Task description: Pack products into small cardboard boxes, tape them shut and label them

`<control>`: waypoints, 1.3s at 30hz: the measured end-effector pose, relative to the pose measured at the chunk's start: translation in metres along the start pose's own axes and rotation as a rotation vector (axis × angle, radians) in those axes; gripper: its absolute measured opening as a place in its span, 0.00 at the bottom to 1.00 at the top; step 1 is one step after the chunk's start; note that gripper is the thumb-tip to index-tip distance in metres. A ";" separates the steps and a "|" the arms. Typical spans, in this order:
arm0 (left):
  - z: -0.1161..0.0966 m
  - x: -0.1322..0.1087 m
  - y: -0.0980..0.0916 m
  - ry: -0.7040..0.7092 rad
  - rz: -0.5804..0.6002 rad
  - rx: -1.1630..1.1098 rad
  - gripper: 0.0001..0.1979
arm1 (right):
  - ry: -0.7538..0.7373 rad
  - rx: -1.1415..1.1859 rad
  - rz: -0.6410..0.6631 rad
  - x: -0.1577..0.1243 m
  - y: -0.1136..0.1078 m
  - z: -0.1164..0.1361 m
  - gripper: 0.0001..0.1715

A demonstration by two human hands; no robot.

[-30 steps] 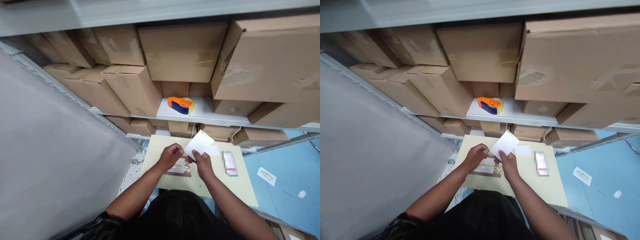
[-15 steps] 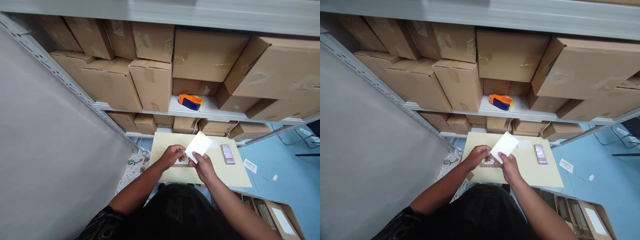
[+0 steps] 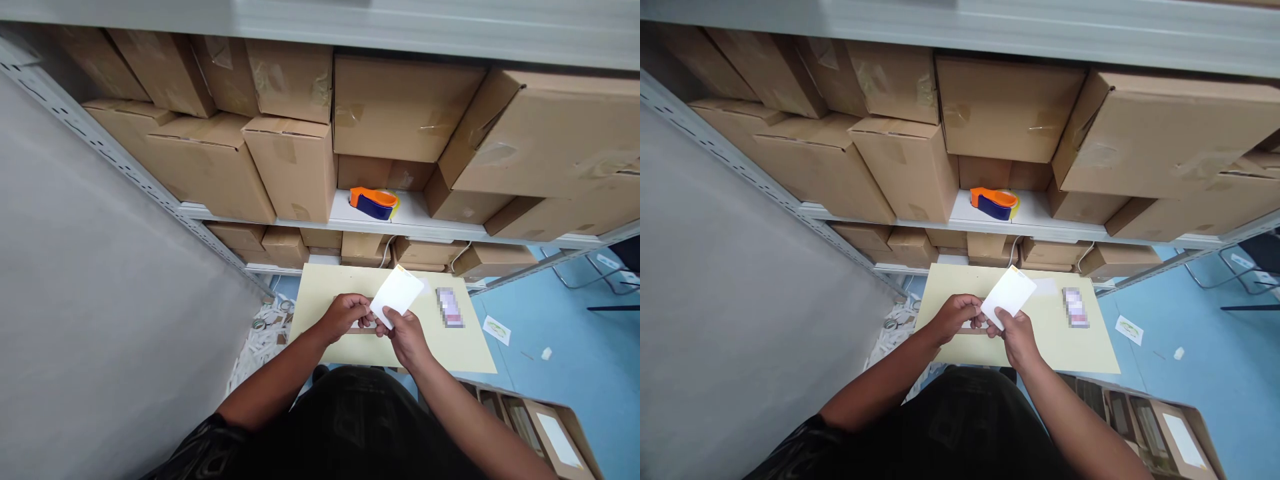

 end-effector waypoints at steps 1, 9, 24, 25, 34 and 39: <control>0.001 0.002 0.001 -0.003 0.004 0.002 0.10 | 0.008 0.005 -0.001 0.001 -0.002 0.000 0.18; 0.008 0.013 0.008 -0.034 0.103 -0.017 0.16 | 0.079 0.038 0.006 0.007 -0.014 -0.002 0.18; 0.023 0.022 0.013 0.034 0.118 0.060 0.19 | 0.224 0.142 -0.059 0.011 -0.025 -0.013 0.17; 0.023 0.022 0.013 0.037 0.115 0.073 0.19 | 0.235 0.143 -0.061 0.010 -0.025 -0.014 0.17; 0.017 0.017 0.015 0.126 0.106 0.220 0.15 | 0.316 0.083 -0.034 0.007 -0.027 -0.020 0.18; 0.021 0.013 0.014 0.088 0.028 0.204 0.14 | 0.165 -0.163 -0.153 0.011 -0.041 -0.021 0.26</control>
Point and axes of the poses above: each hand's wrist, its own x-axis towards the middle knuckle, its own y-axis out of the palm, z = x × y, the point moved 5 cm from there along x, towards the middle knuckle, and after that the axes turned 1 degree about -x, right-handed, at the moved point
